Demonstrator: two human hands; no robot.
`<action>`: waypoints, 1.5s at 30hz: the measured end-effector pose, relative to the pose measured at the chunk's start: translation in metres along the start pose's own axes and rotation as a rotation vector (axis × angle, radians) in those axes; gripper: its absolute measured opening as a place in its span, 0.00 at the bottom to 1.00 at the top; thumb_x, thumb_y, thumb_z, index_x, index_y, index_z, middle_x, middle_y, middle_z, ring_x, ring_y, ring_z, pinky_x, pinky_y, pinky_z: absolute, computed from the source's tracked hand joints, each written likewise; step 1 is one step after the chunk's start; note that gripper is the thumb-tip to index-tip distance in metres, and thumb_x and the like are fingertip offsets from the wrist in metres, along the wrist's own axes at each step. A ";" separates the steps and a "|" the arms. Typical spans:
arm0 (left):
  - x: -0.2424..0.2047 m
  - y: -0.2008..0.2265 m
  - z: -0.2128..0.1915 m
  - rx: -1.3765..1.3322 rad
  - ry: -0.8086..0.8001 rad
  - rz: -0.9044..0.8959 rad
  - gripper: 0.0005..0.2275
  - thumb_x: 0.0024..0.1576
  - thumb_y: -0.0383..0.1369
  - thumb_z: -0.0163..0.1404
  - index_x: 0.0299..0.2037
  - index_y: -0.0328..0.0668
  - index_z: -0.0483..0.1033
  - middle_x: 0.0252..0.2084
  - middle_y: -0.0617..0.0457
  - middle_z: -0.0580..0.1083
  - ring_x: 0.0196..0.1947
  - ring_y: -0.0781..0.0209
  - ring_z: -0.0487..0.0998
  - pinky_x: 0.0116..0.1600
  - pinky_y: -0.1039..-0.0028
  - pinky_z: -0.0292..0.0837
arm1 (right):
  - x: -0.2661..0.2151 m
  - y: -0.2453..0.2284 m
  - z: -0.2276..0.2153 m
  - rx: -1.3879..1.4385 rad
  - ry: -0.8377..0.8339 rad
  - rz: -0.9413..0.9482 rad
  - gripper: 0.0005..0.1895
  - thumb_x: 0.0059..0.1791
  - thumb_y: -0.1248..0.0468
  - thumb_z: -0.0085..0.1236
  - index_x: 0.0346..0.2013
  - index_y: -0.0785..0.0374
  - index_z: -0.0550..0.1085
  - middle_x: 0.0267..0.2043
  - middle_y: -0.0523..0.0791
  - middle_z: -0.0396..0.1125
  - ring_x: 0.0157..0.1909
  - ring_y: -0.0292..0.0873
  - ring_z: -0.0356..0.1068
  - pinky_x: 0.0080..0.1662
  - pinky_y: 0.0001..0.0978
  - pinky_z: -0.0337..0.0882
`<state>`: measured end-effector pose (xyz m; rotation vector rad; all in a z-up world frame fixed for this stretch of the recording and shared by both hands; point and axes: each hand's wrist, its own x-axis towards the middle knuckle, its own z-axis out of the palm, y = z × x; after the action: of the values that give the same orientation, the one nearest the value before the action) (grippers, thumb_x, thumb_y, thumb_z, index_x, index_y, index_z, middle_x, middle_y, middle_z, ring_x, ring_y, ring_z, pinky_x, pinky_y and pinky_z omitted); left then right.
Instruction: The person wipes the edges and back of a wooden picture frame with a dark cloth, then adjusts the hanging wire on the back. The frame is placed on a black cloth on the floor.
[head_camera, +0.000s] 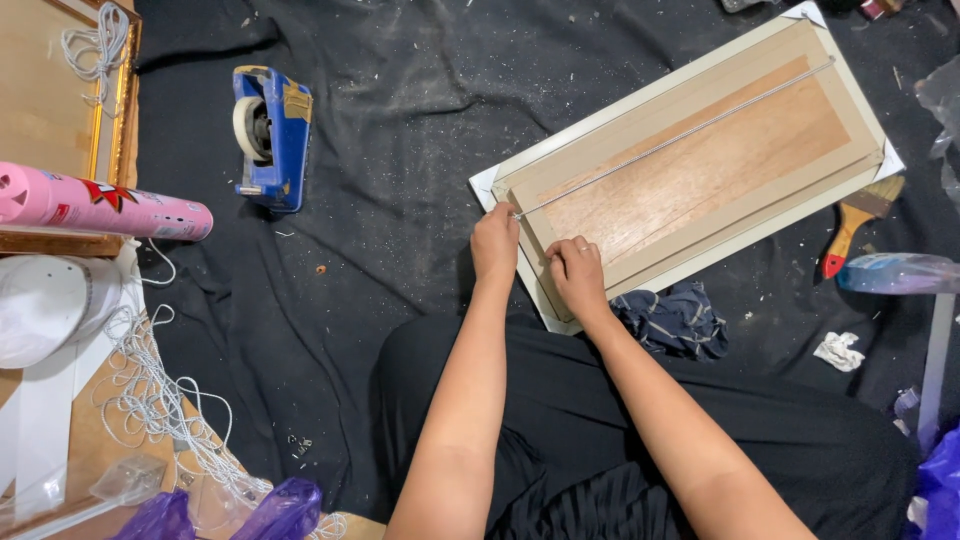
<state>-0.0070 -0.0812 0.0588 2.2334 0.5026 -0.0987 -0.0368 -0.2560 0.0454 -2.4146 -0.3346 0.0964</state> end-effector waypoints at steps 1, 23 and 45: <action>0.003 -0.005 0.007 -0.001 0.000 0.001 0.09 0.61 0.28 0.50 0.49 0.44 0.79 0.41 0.48 0.79 0.46 0.48 0.82 0.51 0.60 0.79 | 0.000 -0.003 -0.002 -0.001 0.001 0.000 0.02 0.51 0.65 0.54 0.37 0.54 0.73 0.36 0.43 0.65 0.45 0.48 0.67 0.52 0.38 0.65; 0.021 -0.039 0.007 -0.019 -0.195 -0.031 0.06 0.64 0.31 0.47 0.44 0.43 0.77 0.42 0.45 0.73 0.49 0.41 0.76 0.56 0.59 0.72 | 0.058 -0.037 0.002 0.140 -0.061 0.073 0.15 0.51 0.70 0.59 0.49 0.48 0.78 0.41 0.45 0.62 0.41 0.50 0.72 0.47 0.43 0.76; 0.013 -0.027 -0.007 -0.086 -0.207 0.014 0.15 0.51 0.26 0.62 0.46 0.46 0.74 0.41 0.49 0.73 0.51 0.45 0.77 0.57 0.59 0.74 | 0.056 -0.011 0.033 -0.263 0.191 -0.385 0.13 0.46 0.71 0.62 0.36 0.55 0.67 0.35 0.41 0.57 0.40 0.47 0.66 0.40 0.37 0.67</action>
<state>-0.0066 -0.0556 0.0411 2.1132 0.3713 -0.2919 0.0097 -0.2122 0.0291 -2.5402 -0.7531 -0.3694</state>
